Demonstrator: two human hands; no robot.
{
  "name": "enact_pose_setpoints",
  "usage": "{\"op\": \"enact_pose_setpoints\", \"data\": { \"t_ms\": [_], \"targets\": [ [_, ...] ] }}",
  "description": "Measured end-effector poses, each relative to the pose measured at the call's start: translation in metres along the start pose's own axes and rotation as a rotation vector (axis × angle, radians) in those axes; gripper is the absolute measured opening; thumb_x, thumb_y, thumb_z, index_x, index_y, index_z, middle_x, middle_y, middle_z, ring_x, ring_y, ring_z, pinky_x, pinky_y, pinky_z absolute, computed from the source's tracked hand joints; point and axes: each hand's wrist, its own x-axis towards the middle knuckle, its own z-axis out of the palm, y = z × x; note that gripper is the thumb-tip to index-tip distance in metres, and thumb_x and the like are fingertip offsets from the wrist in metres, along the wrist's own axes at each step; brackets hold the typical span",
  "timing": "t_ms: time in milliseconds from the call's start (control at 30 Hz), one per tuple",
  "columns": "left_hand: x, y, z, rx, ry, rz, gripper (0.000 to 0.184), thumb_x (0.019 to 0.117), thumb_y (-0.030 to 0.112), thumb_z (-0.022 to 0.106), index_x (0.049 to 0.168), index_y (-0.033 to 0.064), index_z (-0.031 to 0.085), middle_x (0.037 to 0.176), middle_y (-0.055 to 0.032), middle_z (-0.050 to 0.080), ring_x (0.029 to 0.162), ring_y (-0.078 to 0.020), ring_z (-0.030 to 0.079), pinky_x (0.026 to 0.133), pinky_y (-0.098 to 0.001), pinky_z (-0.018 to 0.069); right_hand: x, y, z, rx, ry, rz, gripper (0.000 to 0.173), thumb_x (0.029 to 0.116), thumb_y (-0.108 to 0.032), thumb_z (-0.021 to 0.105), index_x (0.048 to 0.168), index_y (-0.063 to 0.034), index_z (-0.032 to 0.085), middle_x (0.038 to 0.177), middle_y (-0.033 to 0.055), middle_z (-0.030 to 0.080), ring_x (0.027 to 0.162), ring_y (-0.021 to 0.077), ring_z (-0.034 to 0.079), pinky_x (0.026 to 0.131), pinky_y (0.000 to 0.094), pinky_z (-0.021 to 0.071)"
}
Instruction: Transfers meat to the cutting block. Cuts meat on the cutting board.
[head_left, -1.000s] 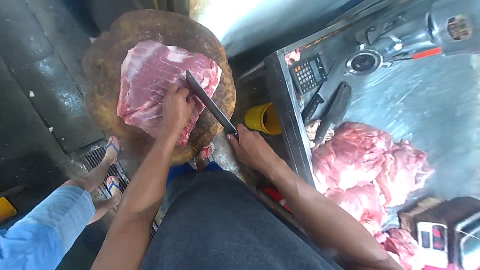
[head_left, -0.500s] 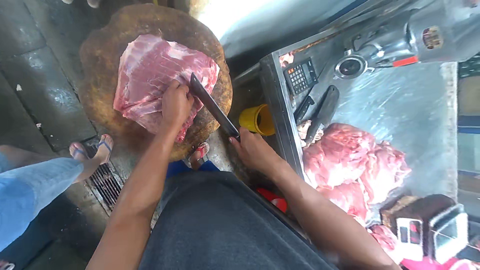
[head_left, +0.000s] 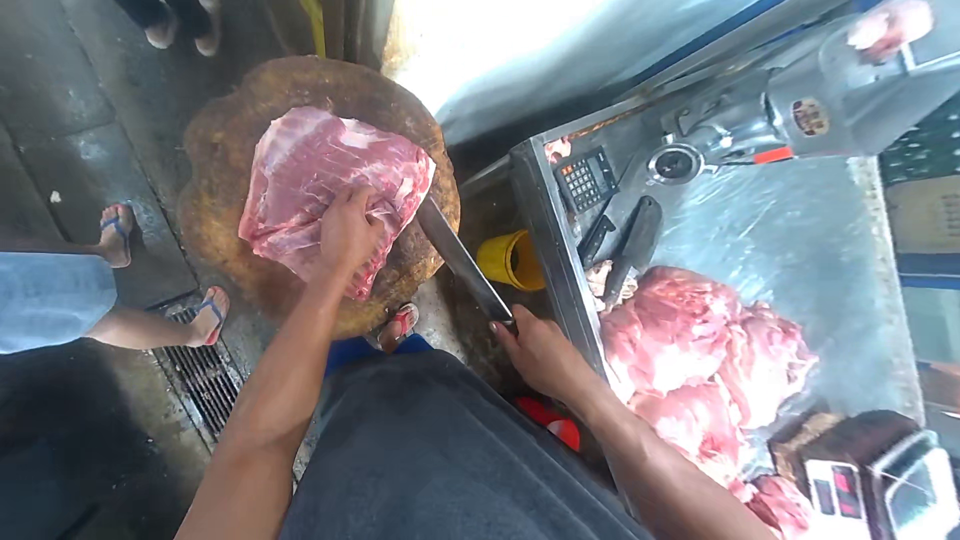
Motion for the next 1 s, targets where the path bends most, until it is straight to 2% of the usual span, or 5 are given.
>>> {"op": "enact_pose_setpoints", "data": {
  "t_ms": [100, 233, 567, 700, 1000],
  "targets": [
    [0.004, 0.002, 0.004, 0.069, 0.035, -0.001, 0.033, 0.0923, 0.037, 0.069, 0.117, 0.0138, 0.072, 0.118, -0.0112, 0.068, 0.104, -0.0290, 0.069, 0.086, -0.0513, 0.0581, 0.022, -0.020, -0.007, 0.050, 0.017, -0.056, 0.038, 0.1095, -0.042, 0.045, 0.117, -0.0063, 0.057, 0.084, 0.0109, 0.065, 0.078, 0.0275, 0.068, 0.072, 0.0466, 0.0569],
    [0.007, 0.003, 0.007, 0.076, 0.042, -0.008, 0.022, 0.0938, 0.027, 0.069, 0.107, 0.0099, 0.073, 0.115, -0.0128, 0.068, 0.101, -0.0303, 0.069, 0.085, -0.0516, 0.0581, 0.047, -0.038, -0.008, 0.050, -0.020, -0.078, 0.038, 0.1101, -0.043, 0.043, 0.116, -0.0077, 0.057, 0.085, 0.0106, 0.064, 0.081, 0.0267, 0.068, 0.074, 0.0457, 0.0563],
    [-0.002, -0.003, 0.010, 0.259, -0.043, 0.100, 0.042, 0.0996, 0.019, 0.057, 0.139, 0.0310, 0.064, 0.129, -0.0180, 0.060, 0.107, -0.0375, 0.066, 0.082, -0.0547, 0.0575, 0.062, -0.029, -0.011, 0.055, -0.015, -0.084, 0.037, 0.1096, -0.042, 0.046, 0.113, -0.0074, 0.058, 0.083, 0.0098, 0.063, 0.079, 0.0257, 0.066, 0.074, 0.0457, 0.0558],
    [-0.002, 0.002, 0.007, 0.330, -0.105, 0.086, 0.043, 0.1009, 0.019, 0.055, 0.143, 0.0254, 0.061, 0.132, -0.0197, 0.058, 0.110, -0.0394, 0.065, 0.084, -0.0548, 0.0575, 0.059, -0.031, -0.011, 0.070, -0.004, -0.082, 0.037, 0.1096, -0.043, 0.046, 0.110, -0.0085, 0.057, 0.080, 0.0083, 0.061, 0.076, 0.0241, 0.065, 0.071, 0.0442, 0.0550],
    [-0.007, -0.012, 0.015, 0.197, 0.062, 0.127, 0.029, 0.0972, 0.020, 0.064, 0.124, 0.0106, 0.071, 0.118, -0.0179, 0.065, 0.105, -0.0363, 0.067, 0.087, -0.0517, 0.0573, 0.064, -0.042, -0.012, 0.002, -0.009, -0.093, 0.034, 0.1096, -0.044, 0.045, 0.109, -0.0115, 0.055, 0.078, 0.0066, 0.060, 0.074, 0.0237, 0.065, 0.068, 0.0435, 0.0548]
  ]
}}
